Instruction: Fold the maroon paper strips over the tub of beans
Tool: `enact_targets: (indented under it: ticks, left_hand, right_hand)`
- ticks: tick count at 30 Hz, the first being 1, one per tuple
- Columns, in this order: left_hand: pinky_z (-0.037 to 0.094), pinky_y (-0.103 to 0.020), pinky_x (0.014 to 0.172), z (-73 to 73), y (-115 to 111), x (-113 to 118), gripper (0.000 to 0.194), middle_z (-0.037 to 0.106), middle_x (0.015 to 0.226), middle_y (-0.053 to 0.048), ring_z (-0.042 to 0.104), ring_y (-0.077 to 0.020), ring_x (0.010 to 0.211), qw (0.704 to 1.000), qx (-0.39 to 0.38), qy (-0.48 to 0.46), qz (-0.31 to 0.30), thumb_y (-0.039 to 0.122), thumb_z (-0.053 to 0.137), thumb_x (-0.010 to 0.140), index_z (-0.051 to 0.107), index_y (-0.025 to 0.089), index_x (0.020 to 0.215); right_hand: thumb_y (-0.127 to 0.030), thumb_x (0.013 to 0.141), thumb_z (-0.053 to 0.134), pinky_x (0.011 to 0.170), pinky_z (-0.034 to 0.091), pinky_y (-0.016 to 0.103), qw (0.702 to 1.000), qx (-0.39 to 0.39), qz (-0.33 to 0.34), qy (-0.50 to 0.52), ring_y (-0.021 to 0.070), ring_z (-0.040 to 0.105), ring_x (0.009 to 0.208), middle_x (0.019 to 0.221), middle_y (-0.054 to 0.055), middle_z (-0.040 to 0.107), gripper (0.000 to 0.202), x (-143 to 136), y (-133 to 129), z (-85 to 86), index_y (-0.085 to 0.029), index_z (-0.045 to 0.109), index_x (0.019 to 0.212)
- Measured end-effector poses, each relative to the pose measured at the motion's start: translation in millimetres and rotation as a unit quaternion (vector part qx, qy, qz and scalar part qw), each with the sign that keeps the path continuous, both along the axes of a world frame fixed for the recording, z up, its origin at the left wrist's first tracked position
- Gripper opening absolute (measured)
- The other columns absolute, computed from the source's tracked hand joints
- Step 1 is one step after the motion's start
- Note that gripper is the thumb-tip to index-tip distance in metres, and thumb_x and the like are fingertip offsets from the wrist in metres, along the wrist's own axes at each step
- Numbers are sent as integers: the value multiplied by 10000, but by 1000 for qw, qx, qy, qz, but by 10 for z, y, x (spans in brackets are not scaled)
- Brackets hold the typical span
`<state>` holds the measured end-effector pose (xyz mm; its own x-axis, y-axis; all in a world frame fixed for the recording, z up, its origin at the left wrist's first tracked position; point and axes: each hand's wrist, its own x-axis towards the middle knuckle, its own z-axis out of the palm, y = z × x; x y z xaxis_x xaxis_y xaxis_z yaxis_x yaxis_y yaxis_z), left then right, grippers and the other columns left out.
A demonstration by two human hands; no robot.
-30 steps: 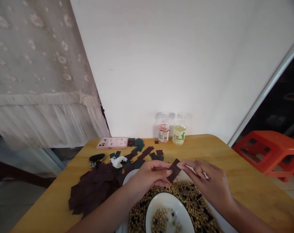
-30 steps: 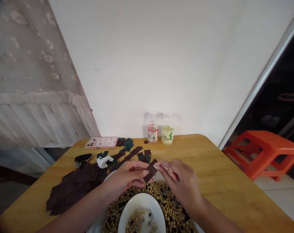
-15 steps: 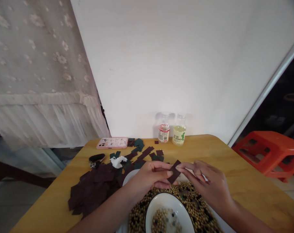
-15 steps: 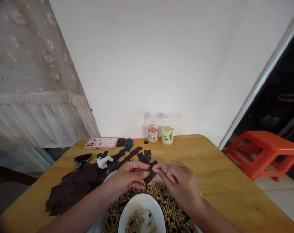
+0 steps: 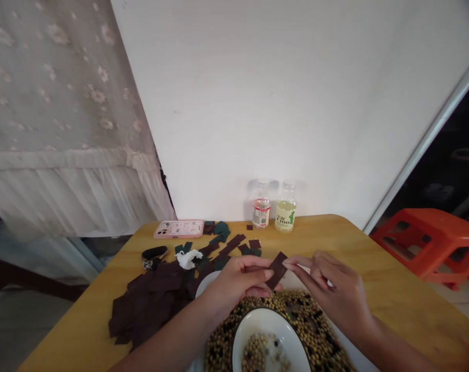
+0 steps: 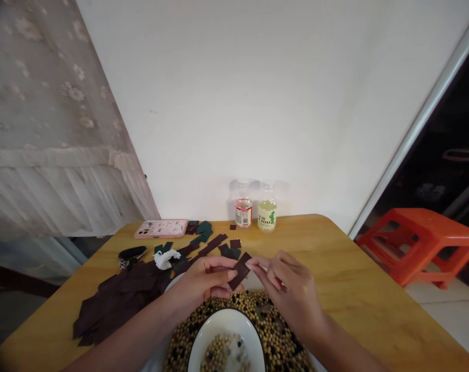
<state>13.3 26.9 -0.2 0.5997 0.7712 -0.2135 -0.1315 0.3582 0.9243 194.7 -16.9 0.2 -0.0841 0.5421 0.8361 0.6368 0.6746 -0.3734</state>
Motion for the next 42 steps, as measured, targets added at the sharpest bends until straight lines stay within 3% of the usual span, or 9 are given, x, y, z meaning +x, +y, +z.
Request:
enact_targets:
  ticks: [6,11,16,21,25,30,35,39,42]
  left_hand:
    - [493,-185,608,-4,8,9,304,686,773,-39,657,-130,694,1000,1,7,17,287,741,640,661,151,899]
    - [490,-196,608,-17,15,12,301,679,746,-24,658,-137,688,1000,-2,5,28,293,742,637,662,166,898]
    - [492,-219,630,-11,-2,12,328,683,788,-43,656,-154,715,1000,5,9,23,303,746,628,660,149,903]
    - [486,-200,605,3,3,14,303,684,744,-35,653,-132,669,1000,1,9,28,296,738,640,658,156,897]
    - [481,-183,602,15,4,13,273,680,773,-24,656,-134,716,1000,8,0,13,289,731,652,666,169,888]
    - [485,-211,627,22,-5,12,306,676,737,-26,644,-119,650,1000,2,14,18,307,738,640,658,157,895]
    - [491,-227,662,3,-10,4,300,684,740,-34,655,-144,715,1000,16,9,-6,311,725,658,658,160,908]
    - [494,-220,650,9,-19,3,304,688,731,-42,659,-148,712,999,27,21,-19,311,705,680,659,154,936]
    - [497,-224,645,16,-23,4,313,685,713,-33,661,-148,696,999,21,24,-8,307,723,658,655,154,923]
  right_hand:
    - [-107,809,573,475,453,198,999,-21,26,-40,116,595,531,484,-52,443,414,9,0,-25,-214,284,532]
    - [-123,818,563,438,433,162,1000,-15,-6,9,128,638,569,452,-66,356,443,4,0,2,-212,252,515]
    - [-102,802,573,462,448,191,999,-15,23,-40,133,633,552,477,-48,477,417,6,-8,9,-213,279,528]
    - [-151,818,574,447,442,190,999,-35,-27,28,191,685,672,448,-43,435,451,14,4,4,-222,248,514]
    - [-150,826,562,467,459,209,999,-45,11,-4,156,656,580,480,-32,501,450,3,0,2,-219,245,514]
    - [-133,812,580,441,430,176,999,-32,-10,28,167,676,647,443,-54,407,455,8,-1,-7,-212,244,516]
    - [-118,813,571,474,455,194,999,-40,34,-14,131,641,554,490,-44,488,430,5,1,-8,-207,262,527]
    - [-125,820,566,456,445,184,999,-38,7,22,147,652,595,459,-55,402,445,0,-1,-12,-217,242,530]
    - [-125,822,563,464,449,192,999,-35,29,-25,127,625,548,480,-51,447,426,0,-1,-15,-215,258,539]
